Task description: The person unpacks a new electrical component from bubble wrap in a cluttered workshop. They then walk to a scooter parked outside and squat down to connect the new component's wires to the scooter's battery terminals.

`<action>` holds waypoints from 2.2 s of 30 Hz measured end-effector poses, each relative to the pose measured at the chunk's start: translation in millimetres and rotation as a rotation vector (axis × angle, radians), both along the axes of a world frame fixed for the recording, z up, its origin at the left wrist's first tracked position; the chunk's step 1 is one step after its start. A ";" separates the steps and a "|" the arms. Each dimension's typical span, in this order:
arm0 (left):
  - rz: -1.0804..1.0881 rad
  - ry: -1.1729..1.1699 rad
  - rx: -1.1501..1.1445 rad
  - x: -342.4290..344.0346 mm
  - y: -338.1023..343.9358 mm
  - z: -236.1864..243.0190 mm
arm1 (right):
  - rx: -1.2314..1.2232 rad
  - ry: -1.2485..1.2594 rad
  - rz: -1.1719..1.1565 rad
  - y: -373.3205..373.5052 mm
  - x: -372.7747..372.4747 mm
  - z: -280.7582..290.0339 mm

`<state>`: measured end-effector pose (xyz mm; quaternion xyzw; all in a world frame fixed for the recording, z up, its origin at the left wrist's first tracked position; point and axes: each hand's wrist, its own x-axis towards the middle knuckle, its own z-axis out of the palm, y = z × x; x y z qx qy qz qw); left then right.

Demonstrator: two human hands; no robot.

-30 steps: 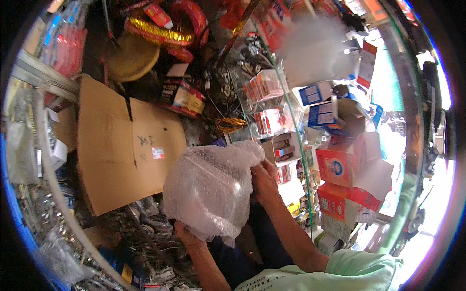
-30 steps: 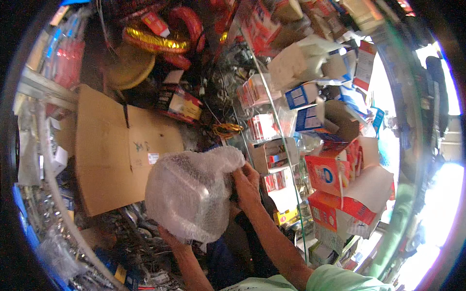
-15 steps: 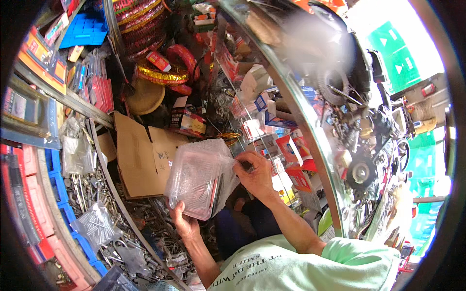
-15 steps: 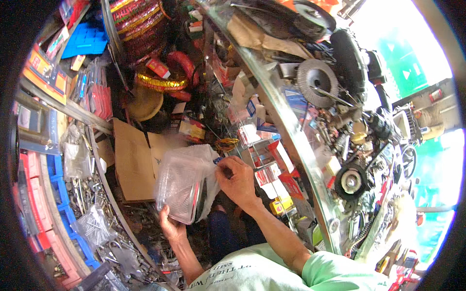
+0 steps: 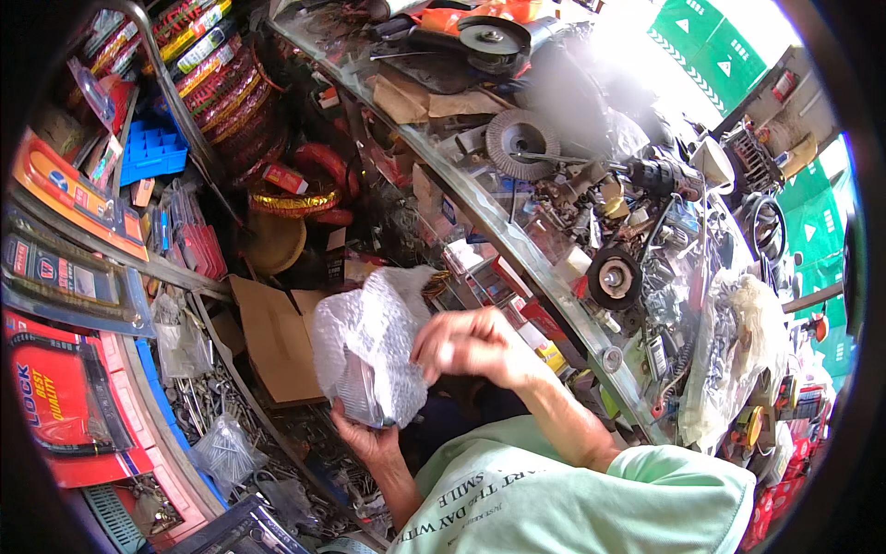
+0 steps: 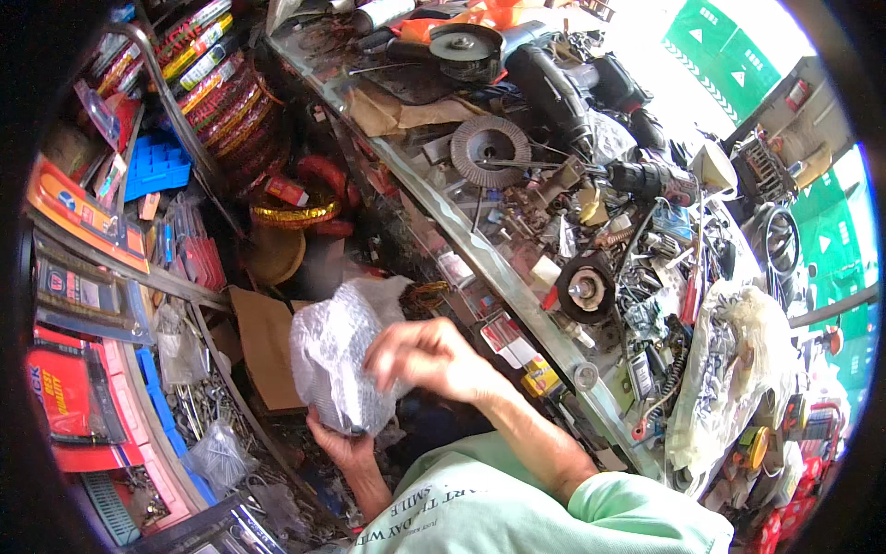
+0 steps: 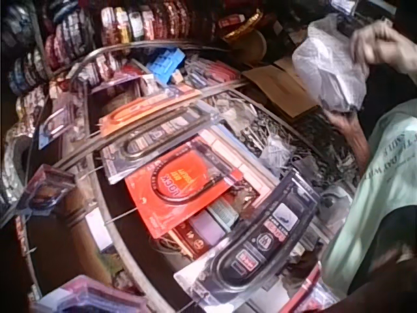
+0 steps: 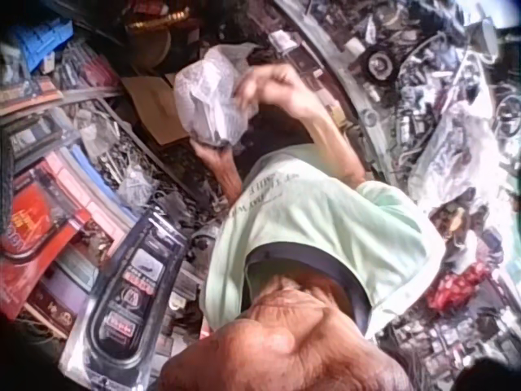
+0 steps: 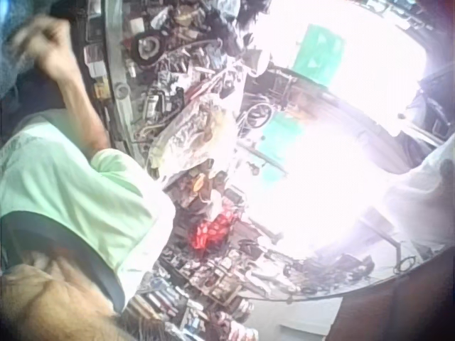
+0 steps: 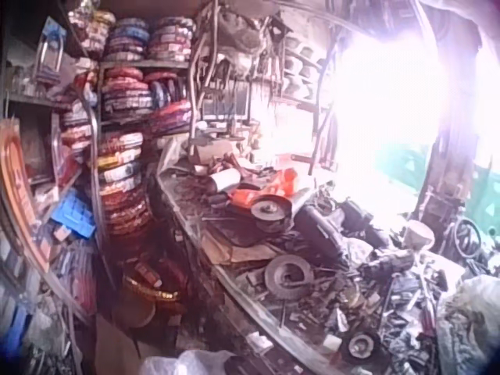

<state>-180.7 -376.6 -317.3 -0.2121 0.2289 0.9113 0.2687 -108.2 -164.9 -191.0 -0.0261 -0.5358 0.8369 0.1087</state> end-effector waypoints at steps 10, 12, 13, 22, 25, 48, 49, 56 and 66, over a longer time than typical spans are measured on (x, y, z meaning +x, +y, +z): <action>-0.036 0.010 -0.333 -29.9 1.9 27.4 | 0.122 -0.278 0.144 -63.2 -23.2 -21.5; -0.019 0.197 -0.424 -27.1 3.9 34.6 | 0.042 -0.358 0.037 -57.7 -24.9 -28.6; 0.027 0.254 -0.498 -26.0 6.7 39.2 | 0.036 -0.361 0.002 -54.2 -27.5 -30.8; 0.205 0.705 -0.830 -16.4 23.0 89.9 | 0.367 -0.528 -0.347 -45.0 -35.0 -49.1; 0.208 0.859 -0.950 -11.4 25.2 104.3 | 0.111 -0.549 -0.300 -40.0 -39.7 -55.7; -0.002 1.246 -0.986 50.0 35.6 110.3 | -0.954 -0.006 -0.067 -15.4 -24.1 -115.7; 0.020 1.044 -0.931 47.0 37.5 113.8 | -0.956 -0.032 -0.046 -16.5 -23.4 -116.0; 0.000 1.155 -1.358 -30.4 28.2 120.6 | -0.978 -0.149 0.126 -20.4 -13.2 -115.9; -0.040 0.333 -0.361 -62.5 27.0 61.9 | -0.935 -0.241 -0.009 -15.7 -4.8 -87.6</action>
